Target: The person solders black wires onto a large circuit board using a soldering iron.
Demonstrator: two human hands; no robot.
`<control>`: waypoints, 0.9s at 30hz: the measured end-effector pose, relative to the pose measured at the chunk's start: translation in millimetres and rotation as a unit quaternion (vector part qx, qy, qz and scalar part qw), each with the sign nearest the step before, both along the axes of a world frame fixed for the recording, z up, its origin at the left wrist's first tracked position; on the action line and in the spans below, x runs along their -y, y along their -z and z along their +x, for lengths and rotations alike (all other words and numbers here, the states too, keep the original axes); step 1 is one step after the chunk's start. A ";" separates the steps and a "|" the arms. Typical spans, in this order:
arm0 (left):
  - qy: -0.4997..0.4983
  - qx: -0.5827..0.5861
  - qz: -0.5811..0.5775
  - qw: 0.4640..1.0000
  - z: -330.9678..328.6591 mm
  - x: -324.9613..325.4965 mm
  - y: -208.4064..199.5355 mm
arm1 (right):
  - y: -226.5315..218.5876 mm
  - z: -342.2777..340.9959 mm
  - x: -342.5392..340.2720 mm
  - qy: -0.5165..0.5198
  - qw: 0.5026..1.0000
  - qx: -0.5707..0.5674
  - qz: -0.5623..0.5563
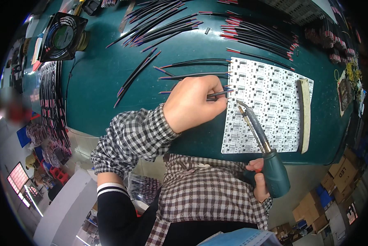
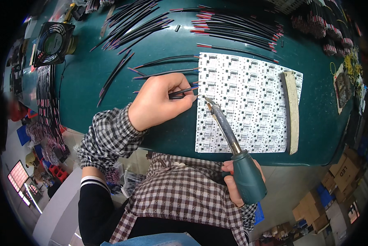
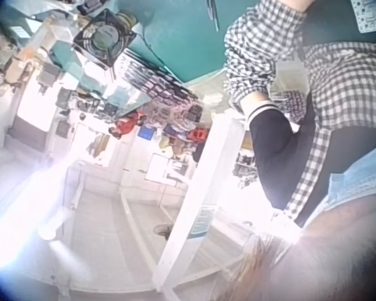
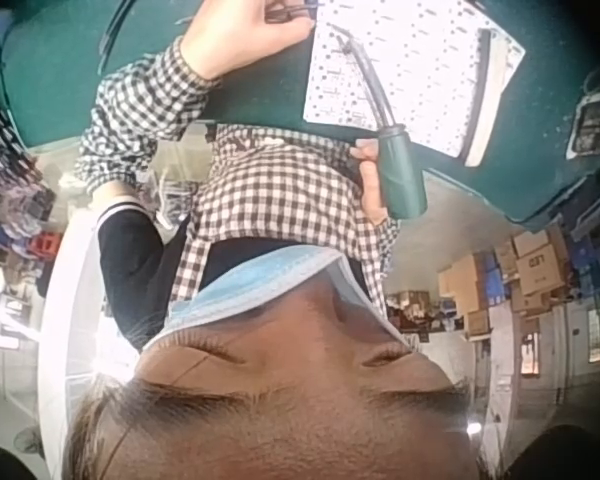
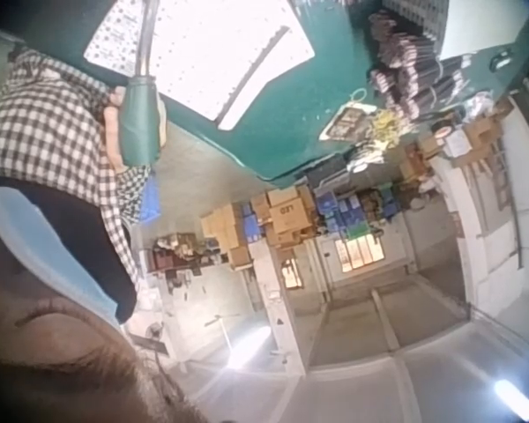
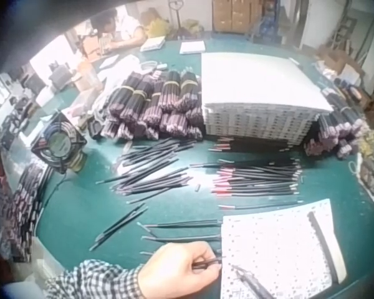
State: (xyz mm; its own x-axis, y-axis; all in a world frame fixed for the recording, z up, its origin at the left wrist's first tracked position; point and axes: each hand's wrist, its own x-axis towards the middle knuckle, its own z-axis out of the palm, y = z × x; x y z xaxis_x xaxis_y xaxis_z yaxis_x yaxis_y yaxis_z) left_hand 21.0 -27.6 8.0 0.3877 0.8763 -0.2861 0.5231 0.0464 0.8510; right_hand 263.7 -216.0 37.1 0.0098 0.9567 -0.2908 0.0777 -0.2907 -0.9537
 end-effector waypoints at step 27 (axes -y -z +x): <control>-0.024 0.065 -0.091 0.993 -3.4 19.4 4.7 | -1.5 -5.0 6.5 0.054 0.996 -0.036 -0.055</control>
